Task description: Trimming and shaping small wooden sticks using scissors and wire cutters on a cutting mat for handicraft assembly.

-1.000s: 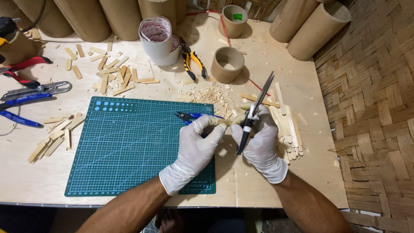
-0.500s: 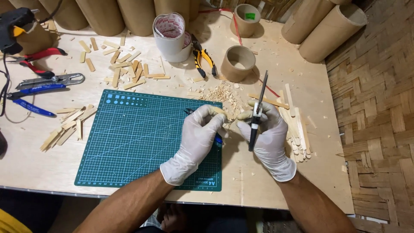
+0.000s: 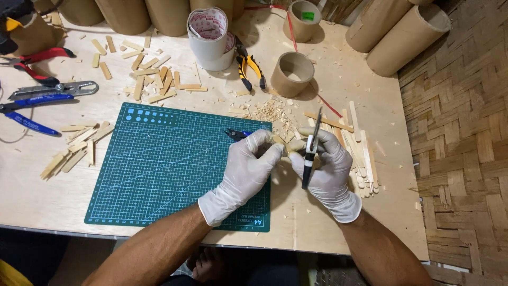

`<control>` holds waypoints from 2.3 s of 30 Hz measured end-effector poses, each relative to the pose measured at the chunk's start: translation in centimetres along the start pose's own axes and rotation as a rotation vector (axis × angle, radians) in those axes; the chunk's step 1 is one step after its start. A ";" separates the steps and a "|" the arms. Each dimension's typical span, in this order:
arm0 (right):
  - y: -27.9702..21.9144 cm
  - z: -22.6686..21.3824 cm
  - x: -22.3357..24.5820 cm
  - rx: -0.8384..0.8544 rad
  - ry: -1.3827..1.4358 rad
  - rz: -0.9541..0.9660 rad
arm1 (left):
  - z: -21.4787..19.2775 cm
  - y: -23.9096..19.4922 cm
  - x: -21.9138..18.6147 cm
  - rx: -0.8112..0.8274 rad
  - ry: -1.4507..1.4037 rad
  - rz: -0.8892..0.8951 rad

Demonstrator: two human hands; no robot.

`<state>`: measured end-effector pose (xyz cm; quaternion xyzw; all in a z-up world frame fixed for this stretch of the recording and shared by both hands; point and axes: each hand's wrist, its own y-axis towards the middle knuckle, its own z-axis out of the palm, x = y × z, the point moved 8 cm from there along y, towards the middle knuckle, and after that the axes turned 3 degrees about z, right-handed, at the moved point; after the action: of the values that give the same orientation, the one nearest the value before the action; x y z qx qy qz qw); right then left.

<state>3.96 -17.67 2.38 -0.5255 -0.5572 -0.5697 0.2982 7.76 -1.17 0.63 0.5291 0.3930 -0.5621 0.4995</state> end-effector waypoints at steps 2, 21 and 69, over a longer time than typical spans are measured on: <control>0.3 0.0 -0.5 0.001 0.007 -0.006 | -0.2 0.3 1.1 0.010 0.028 0.016; 0.4 0.4 -0.8 -0.058 0.068 0.187 | -0.8 0.8 0.7 -0.044 -0.079 -0.040; 3.4 6.0 7.3 0.142 -0.834 -0.174 | -8.9 4.0 0.5 -0.452 -0.643 0.018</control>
<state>6.73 -10.85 9.21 -0.6402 -0.7098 -0.2919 0.0338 13.50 6.58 -0.66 0.2059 0.3256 -0.5943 0.7060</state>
